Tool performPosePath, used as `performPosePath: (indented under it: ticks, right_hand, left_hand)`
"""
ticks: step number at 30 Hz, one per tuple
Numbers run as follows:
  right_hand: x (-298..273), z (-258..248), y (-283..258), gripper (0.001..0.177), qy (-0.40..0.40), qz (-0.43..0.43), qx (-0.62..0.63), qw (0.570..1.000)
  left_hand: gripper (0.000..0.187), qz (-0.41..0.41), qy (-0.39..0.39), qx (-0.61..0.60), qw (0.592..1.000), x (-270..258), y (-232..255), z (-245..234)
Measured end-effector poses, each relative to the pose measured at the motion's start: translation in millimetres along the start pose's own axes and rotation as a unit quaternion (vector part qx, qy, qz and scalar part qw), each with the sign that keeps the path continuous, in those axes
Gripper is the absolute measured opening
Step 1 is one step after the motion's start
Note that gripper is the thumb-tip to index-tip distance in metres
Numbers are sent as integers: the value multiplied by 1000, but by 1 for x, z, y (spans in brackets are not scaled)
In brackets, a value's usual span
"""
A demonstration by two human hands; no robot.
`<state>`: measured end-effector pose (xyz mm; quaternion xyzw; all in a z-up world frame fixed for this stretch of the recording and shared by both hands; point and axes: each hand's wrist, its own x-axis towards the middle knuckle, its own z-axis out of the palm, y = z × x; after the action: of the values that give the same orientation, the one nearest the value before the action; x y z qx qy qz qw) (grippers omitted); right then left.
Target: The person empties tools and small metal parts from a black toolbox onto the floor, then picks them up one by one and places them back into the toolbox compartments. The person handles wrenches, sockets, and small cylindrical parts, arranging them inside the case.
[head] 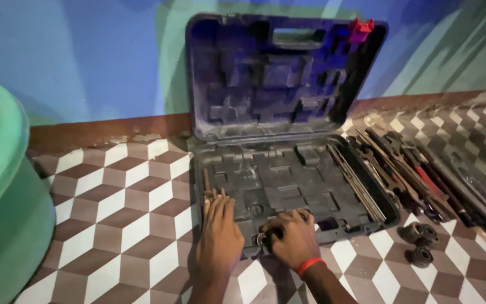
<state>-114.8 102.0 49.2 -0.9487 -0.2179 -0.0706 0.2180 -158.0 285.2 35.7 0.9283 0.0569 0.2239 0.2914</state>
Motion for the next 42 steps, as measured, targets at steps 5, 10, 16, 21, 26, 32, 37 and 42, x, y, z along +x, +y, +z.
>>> performPosePath:
  ticks: [5, 10, 16, 21, 26, 32, 37, 42]
  right_hand:
    - [11, -2, 4, 26, -76, 35, 4, 996]
    - [14, -8, 8, 29, -124, 41, 50, 990]
    - [16, -11, 2, 26, -146, 73, 42, 986]
    - [15, -9, 2, 29, -124, 71, 52, 988]
    - [16, -11, 0, 33, -109, 69, 78, 989]
    - [16, -14, -2, 30, -122, 64, 66, 988]
    - [15, -14, -4, 29, -108, 62, 62, 990]
    - [17, -12, 1, 24, -136, 76, 60, 986]
  left_hand:
    - [52, -10, 4, -9, 1000, 6, 5, -6]
    - [55, -9, -36, 17, 999, 1, 6, -10]
    - [58, -10, -24, 0, 1000, 3, 6, -8]
    - [55, -22, -35, 9, 999, 3, 4, -4]
    - [56, -44, -47, -10, 998, 5, 4, -4]
    - [53, -12, -33, -35, 999, 2, 3, -6]
    - [58, -25, -50, -41, 998, 3, 6, -12]
    - [64, -24, -70, -31, 997, 6, 5, -13]
